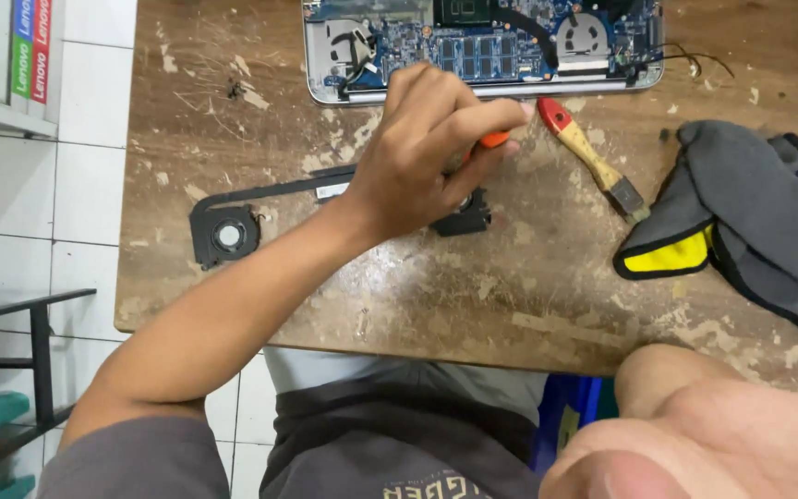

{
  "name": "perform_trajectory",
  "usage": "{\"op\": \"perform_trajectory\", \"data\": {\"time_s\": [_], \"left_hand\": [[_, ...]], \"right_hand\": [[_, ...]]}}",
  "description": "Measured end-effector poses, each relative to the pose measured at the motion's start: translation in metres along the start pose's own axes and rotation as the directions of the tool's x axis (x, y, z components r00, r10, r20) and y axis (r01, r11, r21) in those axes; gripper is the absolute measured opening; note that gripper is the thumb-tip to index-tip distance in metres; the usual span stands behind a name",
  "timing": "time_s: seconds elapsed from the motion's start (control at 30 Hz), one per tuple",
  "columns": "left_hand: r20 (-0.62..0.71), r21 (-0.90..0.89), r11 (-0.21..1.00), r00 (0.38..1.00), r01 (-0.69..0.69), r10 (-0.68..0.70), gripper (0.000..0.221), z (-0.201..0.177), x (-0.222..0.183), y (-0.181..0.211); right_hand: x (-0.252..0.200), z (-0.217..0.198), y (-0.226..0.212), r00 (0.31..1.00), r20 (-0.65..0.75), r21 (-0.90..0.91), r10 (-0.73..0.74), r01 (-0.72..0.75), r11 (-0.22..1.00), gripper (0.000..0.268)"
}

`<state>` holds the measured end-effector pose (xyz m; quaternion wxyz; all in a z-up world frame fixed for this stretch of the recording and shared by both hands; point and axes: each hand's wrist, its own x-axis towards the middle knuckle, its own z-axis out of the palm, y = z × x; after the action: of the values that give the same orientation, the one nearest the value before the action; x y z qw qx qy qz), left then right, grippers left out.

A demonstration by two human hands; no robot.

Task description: Using a screwdriver to disassemble and inspect a laptop cooling fan on a workbench.

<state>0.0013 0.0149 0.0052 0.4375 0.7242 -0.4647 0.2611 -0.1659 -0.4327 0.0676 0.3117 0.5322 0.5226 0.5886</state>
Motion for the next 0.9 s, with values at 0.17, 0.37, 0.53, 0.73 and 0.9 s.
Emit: {"op": "perform_trajectory", "data": {"time_s": [0.17,0.37,0.53,0.73,0.9], "left_hand": [[0.004,0.022,1.0,1.0,-0.021,0.021,0.03,0.0,-0.002,-0.004],[0.0,-0.006,1.0,1.0,0.016,-0.016,0.03,0.0,-0.001,0.0],[0.002,-0.048,0.999,1.0,0.017,-0.017,0.03,-0.008,0.008,0.008],[0.047,-0.088,0.993,0.996,0.085,-0.081,0.038,-0.005,0.002,0.006],[0.013,-0.047,0.996,0.997,0.076,-0.076,0.031,-0.006,0.005,0.002]], "right_hand": [[0.05,0.037,-0.015,0.993,-0.103,0.112,0.05,-0.039,0.993,0.045],[0.088,0.089,-0.006,0.975,-0.221,0.221,0.031,0.019,0.975,0.054],[0.16,0.181,-0.05,0.614,0.147,0.612,0.775,-0.672,0.417,0.012],[0.165,0.191,-0.098,0.278,0.845,0.534,0.456,-0.454,-0.713,0.04],[0.177,0.196,-0.083,0.288,0.869,0.487,0.402,-0.641,-0.593,0.018]]}}
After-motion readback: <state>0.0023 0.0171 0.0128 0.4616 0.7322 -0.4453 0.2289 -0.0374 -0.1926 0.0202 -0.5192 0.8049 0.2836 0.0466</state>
